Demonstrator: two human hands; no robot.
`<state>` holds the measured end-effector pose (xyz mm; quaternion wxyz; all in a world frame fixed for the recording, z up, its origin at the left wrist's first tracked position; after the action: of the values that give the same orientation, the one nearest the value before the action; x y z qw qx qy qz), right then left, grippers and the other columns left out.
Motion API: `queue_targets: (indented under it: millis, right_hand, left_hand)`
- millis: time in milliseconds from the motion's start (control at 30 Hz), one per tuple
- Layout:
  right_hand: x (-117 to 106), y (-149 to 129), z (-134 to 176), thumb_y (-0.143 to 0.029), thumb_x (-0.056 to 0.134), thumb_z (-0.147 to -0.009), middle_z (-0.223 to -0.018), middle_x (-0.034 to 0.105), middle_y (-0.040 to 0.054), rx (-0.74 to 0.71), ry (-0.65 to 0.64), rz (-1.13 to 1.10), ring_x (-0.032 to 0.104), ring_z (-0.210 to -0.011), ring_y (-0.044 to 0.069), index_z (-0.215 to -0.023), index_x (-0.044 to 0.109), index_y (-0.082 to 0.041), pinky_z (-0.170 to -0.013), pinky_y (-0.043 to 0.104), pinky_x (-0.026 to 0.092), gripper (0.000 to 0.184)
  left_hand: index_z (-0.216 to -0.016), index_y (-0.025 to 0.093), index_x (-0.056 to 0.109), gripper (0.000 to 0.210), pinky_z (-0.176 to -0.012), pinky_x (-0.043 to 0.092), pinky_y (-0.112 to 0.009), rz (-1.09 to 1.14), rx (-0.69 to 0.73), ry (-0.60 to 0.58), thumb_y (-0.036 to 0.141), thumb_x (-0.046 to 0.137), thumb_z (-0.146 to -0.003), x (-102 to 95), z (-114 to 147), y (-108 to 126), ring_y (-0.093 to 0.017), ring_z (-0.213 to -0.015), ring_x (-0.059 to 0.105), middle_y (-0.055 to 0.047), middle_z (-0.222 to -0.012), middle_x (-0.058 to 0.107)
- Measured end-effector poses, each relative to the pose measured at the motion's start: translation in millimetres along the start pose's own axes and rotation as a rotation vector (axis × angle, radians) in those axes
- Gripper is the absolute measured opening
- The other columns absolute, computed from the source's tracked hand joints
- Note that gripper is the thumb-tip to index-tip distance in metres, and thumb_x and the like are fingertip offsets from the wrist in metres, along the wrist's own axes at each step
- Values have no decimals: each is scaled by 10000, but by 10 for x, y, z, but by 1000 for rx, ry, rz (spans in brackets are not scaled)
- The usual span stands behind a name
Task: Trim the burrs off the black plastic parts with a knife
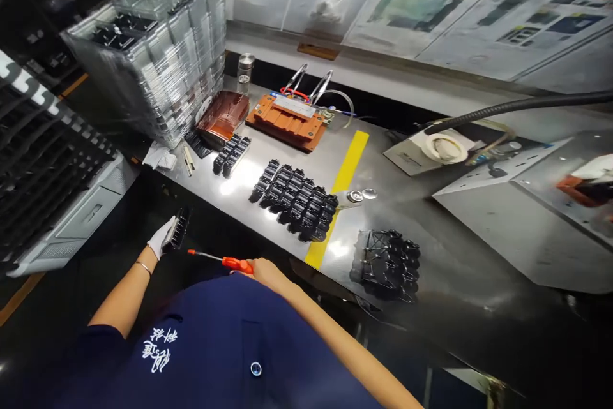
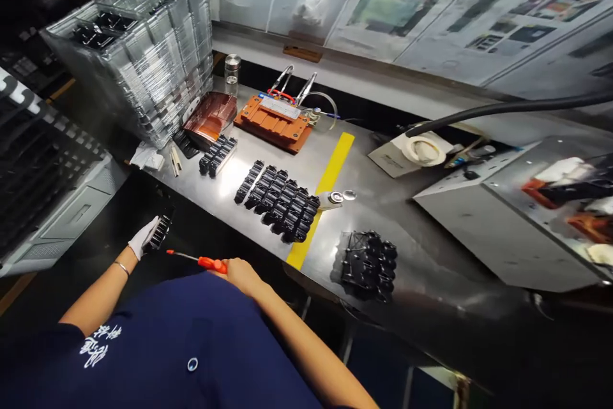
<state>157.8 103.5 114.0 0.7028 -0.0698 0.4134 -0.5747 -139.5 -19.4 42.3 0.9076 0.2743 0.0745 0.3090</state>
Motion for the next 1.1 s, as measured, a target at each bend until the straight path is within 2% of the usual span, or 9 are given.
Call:
queue_targets:
  millis: [167, 300, 433, 567, 633, 700, 767, 967, 1100]
  right_hand:
    - [36, -470, -220, -664, 361, -906, -843, 698, 107, 36, 57, 138, 642, -782, 238, -941, 688, -177, -621, 276, 361, 588]
    - [127, -696, -293, -747, 498, -787, -726, 679, 64, -37, -33, 184, 626, -679, 209, -798, 690, -200, -573, 261, 343, 580]
    - [121, -783, -339, -671, 395, -886, -756, 671, 76, -19, 55, 207, 614, -701, 212, -887, 676, -192, -586, 271, 325, 555]
    - [148, -815, -348, -694, 442, -850, -651, 621, 27, -59, 2, 195, 556, -598, 163, -783, 661, -207, -548, 258, 304, 539]
    - [176, -815, -345, -707, 443, -840, -625, 600, 12, -64, -16, 170, 530, -570, 144, -736, 647, -207, -534, 251, 299, 550]
    - [195, -796, -352, -704, 439, -842, -615, 590, 13, -44, -13, 156, 523, -565, 142, -719, 641, -202, -533, 250, 301, 555]
    - [200, -759, -361, -698, 430, -849, -622, 596, 24, -11, 4, 160, 533, -573, 151, -727, 646, -198, -539, 253, 305, 558]
    - [237, -718, -288, -688, 440, -852, -656, 631, 36, 8, -10, 171, 570, -609, 172, -794, 674, -210, -550, 257, 310, 535]
    - [328, -815, -223, -692, 430, -863, -716, 668, 42, -21, -34, 196, 601, -656, 179, -847, 679, -213, -568, 253, 329, 540]
  left_hand:
    - [-957, 126, 654, 366, -699, 554, -318, 2, -25, -21, 469, 534, -915, -520, 144, -48, -139, -696, 647, -39, -815, 687]
    - [-929, 142, 678, 401, -722, 547, -301, -7, 111, -3, 524, 643, -811, -820, 297, -96, -177, -727, 668, -50, -785, 716]
    - [-1049, 152, 653, 509, -780, 542, -340, -89, 239, -5, 551, 694, -737, -988, 427, -157, -216, -844, 682, -71, -936, 734]
    - [-1070, 158, 636, 514, -914, 499, -378, -237, 350, 58, 359, 820, -634, -1014, 399, -195, -257, -1016, 651, -91, -1063, 709]
    - [-1037, 166, 643, 400, -973, 468, -405, -305, 398, 97, 305, 791, -693, -997, 371, -219, -252, -1091, 614, -88, -1130, 678]
    - [-1062, 161, 638, 287, -971, 471, -447, -354, 434, 107, 321, 680, -828, -974, 366, -240, -237, -1112, 592, -91, -1190, 636]
    - [-1130, 157, 612, 290, -931, 500, -459, -381, 457, 105, 336, 588, -903, -963, 387, -239, -223, -1091, 593, -95, -1219, 607]
    - [-1176, 147, 575, 361, -891, 516, -420, -382, 463, 211, 365, 604, -889, -983, 370, -39, -214, -1034, 614, -97, -1175, 620]
    - [-1080, 150, 595, 416, -855, 492, -367, -406, 396, 329, 477, 635, -825, -816, 229, 104, -245, -970, 634, -117, -1048, 674]
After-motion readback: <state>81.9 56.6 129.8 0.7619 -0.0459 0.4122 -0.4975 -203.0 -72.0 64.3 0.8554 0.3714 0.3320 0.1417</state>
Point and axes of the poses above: each hand's wrist, its own z-axis away from the middle knuckle, its own x-axis out of the palm, y = z × x, the point moved 2 cm from there along -z, towards the middle knuckle
